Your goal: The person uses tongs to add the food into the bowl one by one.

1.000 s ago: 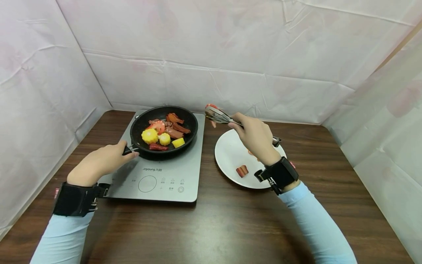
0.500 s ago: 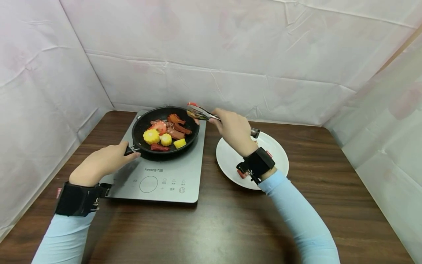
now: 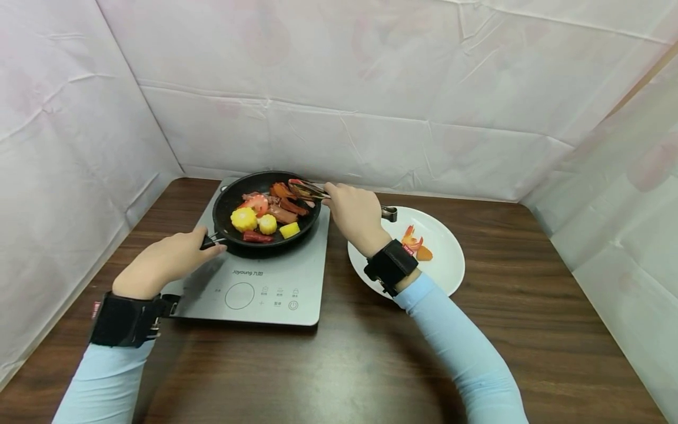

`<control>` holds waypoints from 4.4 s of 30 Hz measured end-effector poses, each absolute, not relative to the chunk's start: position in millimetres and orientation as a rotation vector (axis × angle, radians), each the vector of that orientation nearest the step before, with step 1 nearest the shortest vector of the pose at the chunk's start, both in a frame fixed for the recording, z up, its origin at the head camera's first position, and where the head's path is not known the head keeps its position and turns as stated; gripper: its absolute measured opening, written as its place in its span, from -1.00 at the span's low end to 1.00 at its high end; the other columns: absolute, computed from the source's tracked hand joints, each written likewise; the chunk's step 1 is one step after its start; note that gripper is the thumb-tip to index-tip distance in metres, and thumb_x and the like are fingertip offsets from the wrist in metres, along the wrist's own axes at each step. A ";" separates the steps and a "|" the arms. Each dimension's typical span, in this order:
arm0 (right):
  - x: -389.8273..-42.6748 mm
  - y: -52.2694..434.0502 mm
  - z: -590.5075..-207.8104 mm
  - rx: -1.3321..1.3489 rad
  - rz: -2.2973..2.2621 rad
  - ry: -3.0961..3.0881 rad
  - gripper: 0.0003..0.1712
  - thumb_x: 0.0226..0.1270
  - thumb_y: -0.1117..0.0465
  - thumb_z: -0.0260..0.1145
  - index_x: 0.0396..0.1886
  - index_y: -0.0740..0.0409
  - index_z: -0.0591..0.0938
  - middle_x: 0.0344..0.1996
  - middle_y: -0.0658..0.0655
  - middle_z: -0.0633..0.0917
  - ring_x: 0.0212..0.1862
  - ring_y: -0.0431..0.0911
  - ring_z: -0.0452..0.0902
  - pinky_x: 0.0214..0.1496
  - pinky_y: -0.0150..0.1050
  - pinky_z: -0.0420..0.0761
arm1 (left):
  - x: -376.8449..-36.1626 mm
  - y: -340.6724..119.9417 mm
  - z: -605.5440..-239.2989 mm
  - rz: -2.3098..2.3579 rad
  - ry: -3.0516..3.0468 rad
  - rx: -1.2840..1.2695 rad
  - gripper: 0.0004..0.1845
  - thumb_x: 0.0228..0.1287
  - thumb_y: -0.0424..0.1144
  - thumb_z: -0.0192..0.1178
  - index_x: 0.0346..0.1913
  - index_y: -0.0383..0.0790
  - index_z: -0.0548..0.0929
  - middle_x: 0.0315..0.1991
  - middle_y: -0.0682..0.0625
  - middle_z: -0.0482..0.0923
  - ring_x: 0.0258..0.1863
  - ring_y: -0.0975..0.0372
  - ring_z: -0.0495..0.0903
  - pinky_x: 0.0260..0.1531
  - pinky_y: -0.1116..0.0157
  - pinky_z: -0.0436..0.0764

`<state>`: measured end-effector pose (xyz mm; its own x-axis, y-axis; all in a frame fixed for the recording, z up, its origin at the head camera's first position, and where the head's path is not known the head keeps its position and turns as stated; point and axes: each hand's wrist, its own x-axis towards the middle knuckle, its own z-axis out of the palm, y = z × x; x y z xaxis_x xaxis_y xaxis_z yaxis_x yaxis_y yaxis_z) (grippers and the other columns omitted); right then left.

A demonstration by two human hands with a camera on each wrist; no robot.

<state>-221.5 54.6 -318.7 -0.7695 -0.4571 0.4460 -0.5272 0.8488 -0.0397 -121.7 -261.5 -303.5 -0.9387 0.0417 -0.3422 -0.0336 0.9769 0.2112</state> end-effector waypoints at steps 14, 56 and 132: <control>-216.2 53.7 -316.8 0.658 0.234 -2.720 -0.52 0.50 -0.16 0.24 0.16 0.08 0.63 -0.25 0.11 0.74 -0.43 0.08 0.66 -0.55 -0.08 0.49 | -121.1 -260.6 -302.6 0.304 2.779 0.010 -0.26 0.59 0.16 -0.07 0.39 -0.51 0.29 0.12 -0.47 0.57 -0.17 -0.08 0.65 -0.28 0.00 0.61; -166.6 87.9 -309.3 0.600 0.432 -2.995 -0.30 0.46 -0.29 0.21 0.41 0.00 0.47 0.18 0.09 0.70 0.02 0.03 0.70 -0.25 -0.02 0.63 | -122.0 -262.5 -305.1 0.294 2.766 0.015 -0.25 0.59 0.17 -0.07 0.40 -0.52 0.26 0.10 -0.47 0.58 -0.19 -0.07 0.64 -0.28 -0.02 0.60; -82.6 227.2 -359.3 0.551 0.170 -2.936 -0.73 0.33 0.02 0.45 -0.14 0.08 0.68 -0.48 0.04 0.72 -0.55 -0.09 0.56 -0.56 -0.09 0.45 | -118.4 -263.1 -303.8 0.348 2.773 0.014 -0.38 0.58 0.15 -0.05 0.22 -0.42 0.38 -0.26 -0.21 0.59 -0.35 0.03 0.56 -0.42 0.13 0.51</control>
<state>-82.6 227.2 -359.3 -0.9213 -0.3512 0.1666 -0.3681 0.9261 -0.0833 -118.4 -263.1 -303.8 -0.9403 0.0520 -0.3365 -0.0327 0.9699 0.2414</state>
